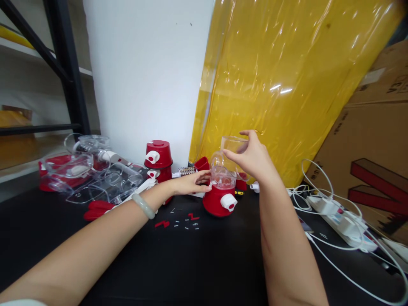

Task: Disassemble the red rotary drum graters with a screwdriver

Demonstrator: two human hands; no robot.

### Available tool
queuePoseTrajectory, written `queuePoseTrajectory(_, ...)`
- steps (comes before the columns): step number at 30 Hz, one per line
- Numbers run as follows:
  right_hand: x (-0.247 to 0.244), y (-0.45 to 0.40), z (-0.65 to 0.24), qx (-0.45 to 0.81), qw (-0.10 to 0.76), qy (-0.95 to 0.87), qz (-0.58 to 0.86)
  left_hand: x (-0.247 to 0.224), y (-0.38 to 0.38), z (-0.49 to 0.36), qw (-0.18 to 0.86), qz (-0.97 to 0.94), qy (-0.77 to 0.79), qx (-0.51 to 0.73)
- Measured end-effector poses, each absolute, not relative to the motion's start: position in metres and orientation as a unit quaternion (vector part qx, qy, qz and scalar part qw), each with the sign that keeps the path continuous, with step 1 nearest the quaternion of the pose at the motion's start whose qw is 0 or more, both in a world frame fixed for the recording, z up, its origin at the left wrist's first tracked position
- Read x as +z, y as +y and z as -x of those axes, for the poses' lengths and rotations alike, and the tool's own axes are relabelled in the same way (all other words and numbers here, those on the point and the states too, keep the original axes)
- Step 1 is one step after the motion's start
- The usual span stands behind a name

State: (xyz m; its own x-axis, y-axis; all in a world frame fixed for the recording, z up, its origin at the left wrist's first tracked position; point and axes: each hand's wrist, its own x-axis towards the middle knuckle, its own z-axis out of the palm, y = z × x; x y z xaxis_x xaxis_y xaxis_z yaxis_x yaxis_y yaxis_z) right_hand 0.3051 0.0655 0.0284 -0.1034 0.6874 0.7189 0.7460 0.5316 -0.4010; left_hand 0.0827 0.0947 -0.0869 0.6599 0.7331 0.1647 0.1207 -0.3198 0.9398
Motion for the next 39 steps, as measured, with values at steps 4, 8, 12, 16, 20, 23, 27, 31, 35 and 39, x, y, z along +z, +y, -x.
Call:
queuePoseTrajectory(4,0.028,0.066,-0.301,0.077,0.508,-0.755,0.407,-0.086,0.093,-0.079,0.554,-0.741,0.238,0.295)
queuePoseTrajectory(8,0.023,0.071,-0.289,0.164,0.534,-0.746,0.362,-0.083,0.084,-0.075,0.632,-0.695,0.207,0.274)
queuePoseTrajectory(12,0.018,0.075,-0.279,0.219,0.547,-0.738,0.329,-0.08,0.079,-0.07,0.669,-0.662,0.254,0.221)
queuePoseTrajectory(16,0.016,0.078,-0.275,0.245,0.555,-0.73,0.315,-0.079,0.079,-0.068,0.669,-0.659,0.253,0.232)
queuePoseTrajectory(20,0.016,0.078,-0.274,0.255,0.562,-0.731,0.289,-0.08,0.079,-0.07,0.667,-0.659,0.244,0.247)
queuePoseTrajectory(23,0.015,0.078,-0.274,0.254,0.567,-0.733,0.276,-0.082,0.08,-0.069,0.66,-0.668,0.237,0.248)
queuePoseTrajectory(27,0.015,0.078,-0.274,0.249,0.563,-0.741,0.269,-0.082,0.081,-0.068,0.655,-0.673,0.233,0.252)
queuePoseTrajectory(31,0.015,0.078,-0.276,0.263,0.55,-0.75,0.255,-0.079,0.08,-0.069,0.65,-0.679,0.233,0.249)
queuePoseTrajectory(35,0.014,0.081,-0.278,0.282,0.544,-0.753,0.239,-0.078,0.08,-0.068,0.65,-0.683,0.228,0.245)
queuePoseTrajectory(39,0.012,0.086,-0.276,0.276,0.54,-0.759,0.239,-0.08,0.081,-0.067,0.65,-0.682,0.226,0.25)
